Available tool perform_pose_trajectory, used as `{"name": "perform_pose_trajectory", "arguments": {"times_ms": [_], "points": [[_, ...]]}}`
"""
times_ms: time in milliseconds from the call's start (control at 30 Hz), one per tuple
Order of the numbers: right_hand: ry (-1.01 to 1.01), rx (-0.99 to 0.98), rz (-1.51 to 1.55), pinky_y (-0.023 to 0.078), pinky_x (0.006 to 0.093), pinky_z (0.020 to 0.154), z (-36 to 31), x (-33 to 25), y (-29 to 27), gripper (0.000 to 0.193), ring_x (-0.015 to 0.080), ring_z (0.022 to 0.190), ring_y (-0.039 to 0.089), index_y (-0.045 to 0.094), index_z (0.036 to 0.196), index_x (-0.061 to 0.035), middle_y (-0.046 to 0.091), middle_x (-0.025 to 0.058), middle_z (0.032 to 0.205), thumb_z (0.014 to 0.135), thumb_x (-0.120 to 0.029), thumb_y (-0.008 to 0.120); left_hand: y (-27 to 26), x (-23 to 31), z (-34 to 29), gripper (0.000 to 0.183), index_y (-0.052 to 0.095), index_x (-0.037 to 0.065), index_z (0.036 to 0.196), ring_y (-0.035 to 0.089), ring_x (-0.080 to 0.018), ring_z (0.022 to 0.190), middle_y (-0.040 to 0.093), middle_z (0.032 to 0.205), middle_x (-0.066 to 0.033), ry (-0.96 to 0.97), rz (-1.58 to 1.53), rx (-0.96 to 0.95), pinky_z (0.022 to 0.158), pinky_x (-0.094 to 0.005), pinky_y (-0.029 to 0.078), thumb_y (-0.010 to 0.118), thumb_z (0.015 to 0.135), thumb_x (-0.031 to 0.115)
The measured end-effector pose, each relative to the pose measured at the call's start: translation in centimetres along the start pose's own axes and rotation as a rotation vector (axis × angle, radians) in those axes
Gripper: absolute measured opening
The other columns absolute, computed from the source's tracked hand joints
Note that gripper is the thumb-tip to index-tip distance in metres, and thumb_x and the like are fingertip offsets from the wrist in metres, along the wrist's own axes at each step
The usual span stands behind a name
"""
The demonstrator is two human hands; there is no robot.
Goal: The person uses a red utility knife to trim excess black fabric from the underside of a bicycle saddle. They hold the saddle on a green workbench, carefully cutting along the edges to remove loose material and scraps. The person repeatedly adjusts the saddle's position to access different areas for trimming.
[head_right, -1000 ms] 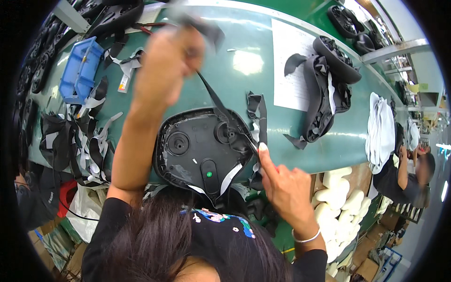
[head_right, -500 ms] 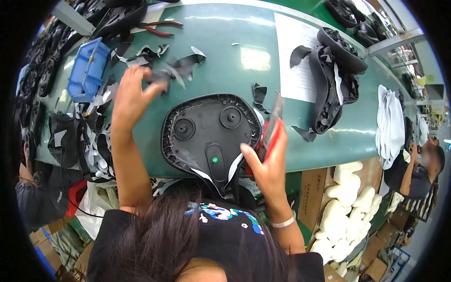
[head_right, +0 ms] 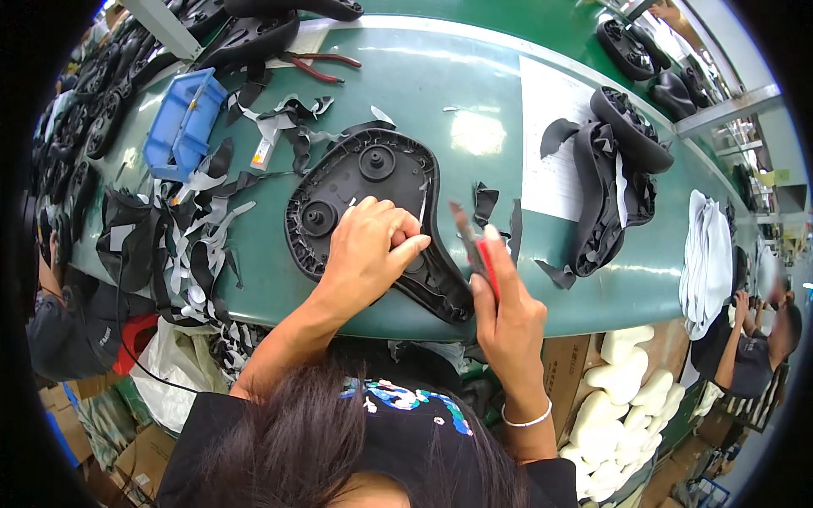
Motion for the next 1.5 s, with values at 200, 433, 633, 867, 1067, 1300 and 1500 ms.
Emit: {"name": "perform_pose_trajectory", "arguments": {"times_ms": [200, 433, 633, 867, 1067, 1300, 1500], "points": [[-0.031, -0.300, -0.373, 0.040, 0.0406, 0.045, 1.2, -2.5, -0.1, 0.054, 0.0287, 0.047, 0.053, 0.044, 0.140, -0.0219, 0.052, 0.0089, 0.064, 0.088, -0.013, 0.059, -0.5, -0.1, -0.3, 0.015, 0.061, 0.004, 0.070, 0.049, -0.0217, 0.068, 0.052, 0.064, -0.0052, -0.046, -0.100, -0.044, 0.068, -0.0355, 0.040, 0.067, 0.075, 0.016], [0.176, -0.432, -0.247, 0.049, 0.0410, 0.055, -5.0, -2.3, -3.0, 0.053, 0.0327, 0.062, 0.063, 0.050, 0.135, -0.0190, 0.065, 0.0136, 0.079, 0.083, -0.014, 0.065, -2.3, -0.8, -0.3, 0.010, 0.063, 0.004, 0.084, 0.051, -0.0072, 0.071, 0.055, 0.074, 0.0011, -0.371, -1.108, 0.007, 0.061, -0.0202, 0.039, 0.064, 0.087, 0.013], [0.446, -0.031, 0.314, 0.051, 0.0311, 0.064, -2.8, 1.7, -1.4, 0.038, 0.0166, 0.067, 0.064, 0.051, 0.120, -0.0033, 0.069, 0.0125, 0.087, 0.086, -0.012, 0.066, -8.0, -5.5, 4.4, 0.040, 0.060, -0.002, 0.097, 0.055, -0.0233, 0.071, 0.060, 0.084, -0.0131, 0.017, -0.275, 0.478, 0.070, -0.0349, 0.045, 0.049, 0.096, 0.036], [0.065, 0.078, 0.167, 0.048, 0.0257, 0.053, 7.2, 4.5, -1.3, 0.027, 0.0100, 0.062, 0.062, 0.054, 0.112, -0.0041, 0.068, 0.0084, 0.083, 0.087, -0.011, 0.063, -7.5, -9.6, 10.4, 0.032, 0.064, -0.002, 0.092, 0.055, -0.0071, 0.075, 0.062, 0.078, -0.0024, -0.253, -0.219, -0.143, 0.068, -0.0243, 0.046, 0.062, 0.091, 0.030], [0.271, 0.409, 0.649, 0.044, 0.0211, 0.048, 22.6, 11.5, -2.9, 0.032, 0.0096, 0.055, 0.055, 0.052, 0.113, -0.0013, 0.062, 0.0072, 0.077, 0.083, -0.008, 0.063, -0.2, -6.4, 15.8, 0.036, 0.056, 0.002, 0.109, 0.058, -0.0123, 0.079, 0.060, 0.095, -0.0058, -0.350, -0.681, 0.335, 0.064, -0.0268, 0.048, 0.059, 0.092, 0.033], [0.497, 0.819, 1.013, 0.052, 0.0311, 0.049, 39.8, 27.2, 0.9, 0.039, 0.0187, 0.060, 0.062, 0.051, 0.114, -0.0018, 0.061, 0.0111, 0.080, 0.078, 0.000, 0.064, 3.8, -6.6, 14.3, 0.006, 0.062, 0.002, 0.087, 0.060, -0.0233, 0.073, 0.060, 0.085, -0.0115, -0.001, -0.332, 0.078, 0.064, -0.0338, 0.047, 0.063, 0.084, 0.007], [0.695, 0.917, 0.801, 0.051, 0.0305, 0.047, 45.9, 36.3, -0.5, 0.039, 0.0176, 0.054, 0.057, 0.059, 0.111, -0.0040, 0.059, 0.0082, 0.074, 0.074, -0.003, 0.068, 3.5, -6.3, 14.9, 0.005, 0.063, 0.002, 0.083, 0.061, -0.0226, 0.068, 0.062, 0.078, -0.0086, 0.077, -0.137, 0.069, 0.061, -0.0324, 0.048, 0.065, 0.079, 0.005]]}}
Point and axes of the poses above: each hand's wrist, its own z-axis towards the middle knuckle, its own y-axis out of the palm, x = y × z, the point moved 1 cm from there along z, towards the middle knuckle
